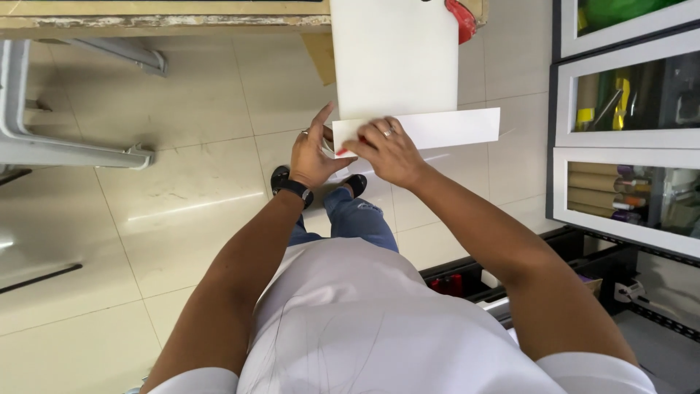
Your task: Applying and trimming white adhesive tags or labels onto a surface using a squeegee and utility knife.
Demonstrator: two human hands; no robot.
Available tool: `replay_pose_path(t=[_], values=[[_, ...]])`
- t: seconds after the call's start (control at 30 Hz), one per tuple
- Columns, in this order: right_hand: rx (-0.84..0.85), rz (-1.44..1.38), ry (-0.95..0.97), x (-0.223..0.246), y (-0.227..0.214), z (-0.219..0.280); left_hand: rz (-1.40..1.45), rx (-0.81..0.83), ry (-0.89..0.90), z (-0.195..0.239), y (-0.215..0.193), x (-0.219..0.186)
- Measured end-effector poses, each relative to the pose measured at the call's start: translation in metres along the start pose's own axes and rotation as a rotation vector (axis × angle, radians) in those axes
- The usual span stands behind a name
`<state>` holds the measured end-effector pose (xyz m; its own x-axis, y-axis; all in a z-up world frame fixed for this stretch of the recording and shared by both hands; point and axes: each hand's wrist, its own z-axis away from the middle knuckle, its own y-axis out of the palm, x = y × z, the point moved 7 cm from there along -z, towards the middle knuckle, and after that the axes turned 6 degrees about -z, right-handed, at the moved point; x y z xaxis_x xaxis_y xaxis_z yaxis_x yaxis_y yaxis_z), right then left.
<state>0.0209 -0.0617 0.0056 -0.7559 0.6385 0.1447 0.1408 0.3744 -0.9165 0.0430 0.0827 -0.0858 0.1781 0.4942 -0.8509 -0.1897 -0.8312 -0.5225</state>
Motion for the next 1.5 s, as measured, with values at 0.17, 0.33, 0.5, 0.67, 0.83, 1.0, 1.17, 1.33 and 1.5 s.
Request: replay_pose_path(t=[0.17,0.33,0.5,0.67,0.83,1.0,1.17,1.33,1.5], values=[[-0.023,0.040,0.000,0.004,0.014,-0.002,0.007,-0.001,-0.048,0.001,0.004,0.000],[-0.048,0.026,0.040,0.003,0.008,-0.002,0.002,0.003,-0.045,-0.001,-0.001,-0.001],[-0.080,0.044,0.012,0.011,0.018,-0.003,0.012,-0.003,-0.049,0.000,0.004,0.003],[-0.065,0.011,0.036,0.011,0.012,0.013,0.042,0.010,-0.051,0.002,0.002,-0.001],[-0.087,0.065,0.027,0.010,0.019,0.003,0.047,0.007,-0.044,-0.001,0.004,0.005],[-0.028,-0.016,0.035,0.016,0.008,0.023,0.023,0.042,-0.071,0.002,0.005,0.005],[-0.047,0.051,0.042,0.010,0.020,-0.001,0.009,0.034,-0.055,0.002,0.003,0.000],[-0.007,0.056,0.267,-0.001,-0.008,0.033,0.034,0.042,-0.069,0.002,-0.006,-0.008],[-0.078,0.251,0.738,0.003,0.000,0.076,0.044,0.028,-0.038,-0.001,-0.006,-0.009]])
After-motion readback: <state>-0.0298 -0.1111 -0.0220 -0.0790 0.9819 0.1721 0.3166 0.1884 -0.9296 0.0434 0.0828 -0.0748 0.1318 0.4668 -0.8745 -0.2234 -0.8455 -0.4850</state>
